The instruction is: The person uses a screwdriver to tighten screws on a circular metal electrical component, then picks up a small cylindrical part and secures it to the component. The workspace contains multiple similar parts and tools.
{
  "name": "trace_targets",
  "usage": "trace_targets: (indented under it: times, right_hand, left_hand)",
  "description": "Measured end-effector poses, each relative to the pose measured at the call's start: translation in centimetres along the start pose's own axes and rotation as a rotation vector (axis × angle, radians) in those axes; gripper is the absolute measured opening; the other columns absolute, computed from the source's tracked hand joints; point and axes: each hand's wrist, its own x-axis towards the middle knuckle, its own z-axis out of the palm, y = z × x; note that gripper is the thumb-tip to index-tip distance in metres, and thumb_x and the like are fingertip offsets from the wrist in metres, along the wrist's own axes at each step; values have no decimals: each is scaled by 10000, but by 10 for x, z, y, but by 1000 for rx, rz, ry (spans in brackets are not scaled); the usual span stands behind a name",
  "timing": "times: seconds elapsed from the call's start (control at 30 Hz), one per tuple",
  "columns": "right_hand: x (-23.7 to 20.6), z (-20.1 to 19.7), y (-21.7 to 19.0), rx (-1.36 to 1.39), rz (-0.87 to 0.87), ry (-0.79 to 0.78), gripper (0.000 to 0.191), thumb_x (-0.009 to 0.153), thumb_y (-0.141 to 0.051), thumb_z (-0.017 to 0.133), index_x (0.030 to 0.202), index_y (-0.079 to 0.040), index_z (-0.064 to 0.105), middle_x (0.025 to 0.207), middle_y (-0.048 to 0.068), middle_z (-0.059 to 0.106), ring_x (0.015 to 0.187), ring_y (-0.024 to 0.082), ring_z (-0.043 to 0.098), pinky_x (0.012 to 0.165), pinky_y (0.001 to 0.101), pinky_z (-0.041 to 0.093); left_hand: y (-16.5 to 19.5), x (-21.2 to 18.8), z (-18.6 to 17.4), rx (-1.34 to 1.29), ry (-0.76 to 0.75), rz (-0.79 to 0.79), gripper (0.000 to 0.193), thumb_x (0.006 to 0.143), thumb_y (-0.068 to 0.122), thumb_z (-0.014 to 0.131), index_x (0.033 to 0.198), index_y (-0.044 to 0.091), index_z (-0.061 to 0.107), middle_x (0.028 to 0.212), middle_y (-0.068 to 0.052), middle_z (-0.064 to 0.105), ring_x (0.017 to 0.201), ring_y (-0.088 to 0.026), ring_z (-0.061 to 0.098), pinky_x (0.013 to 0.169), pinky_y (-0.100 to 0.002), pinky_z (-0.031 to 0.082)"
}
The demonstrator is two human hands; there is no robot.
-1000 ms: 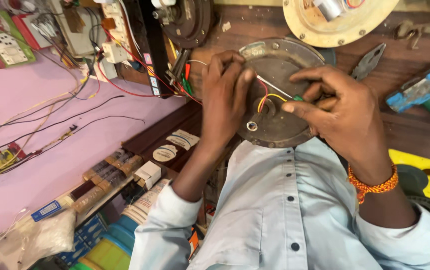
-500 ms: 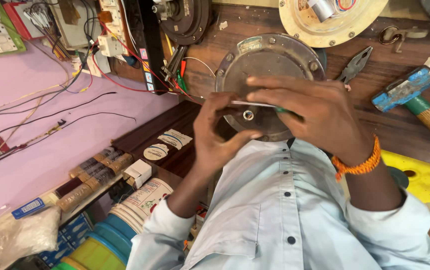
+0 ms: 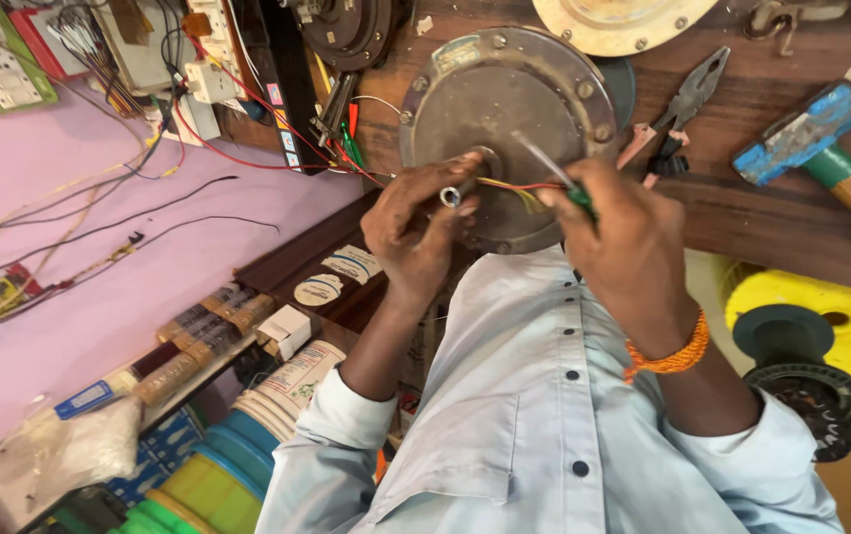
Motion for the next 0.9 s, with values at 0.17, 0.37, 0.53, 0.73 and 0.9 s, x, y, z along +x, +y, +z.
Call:
trace_targets:
  times: [0.17,0.37,0.53,0.73,0.9]
  right_hand:
    - [-23,-21,31,31,52,113,294,1118,-277,763,1027,-6,693,790,105,659,655,198,623,657,338,460]
    - [-17,-6,9,209,-35,15,240,1010,-283,744,1028,-44,762,714,53,687,586,152,640,522,313,436]
    - [-6,34,-18,323,-84,64,257,992,-165,763,1141,32,694,799,133,702,680,222,716,592,338,517]
    - [-8,33,-15,325,-53,52,125,997,-101,744,1047,-2,686,805,125,719,687,246,736,610,351,534]
    - [-22,41,-11,181,-118,134,168,999,-97,781,1044,12,661,857,154,702,750,280,705,632,376,509]
  left_hand:
    - [-20,-6,-4,-274,29,-216,241,944,-72,723,1176,-48,660,1231,-169,716,1217,-277,706,1062,-378,581]
    - [-21,-10,-1,-245,60,-213,249,972,-69,719,1215,-46,668,1279,-187,703,1230,-264,708,1060,-376,601]
    - [-11,-12,1,-296,147,-391,290,980,40,691,1255,-51,671,1222,-201,727,885,-200,704,666,-289,589]
    - [3,-11,-7,-211,-5,-312,436,967,150,772,1345,-4,619,1334,-124,696,1173,-184,699,898,-301,609]
    - [20,2,6,570,33,144,449,953,149,886,1315,86,628,1272,-64,725,1166,-221,729,1048,-299,578]
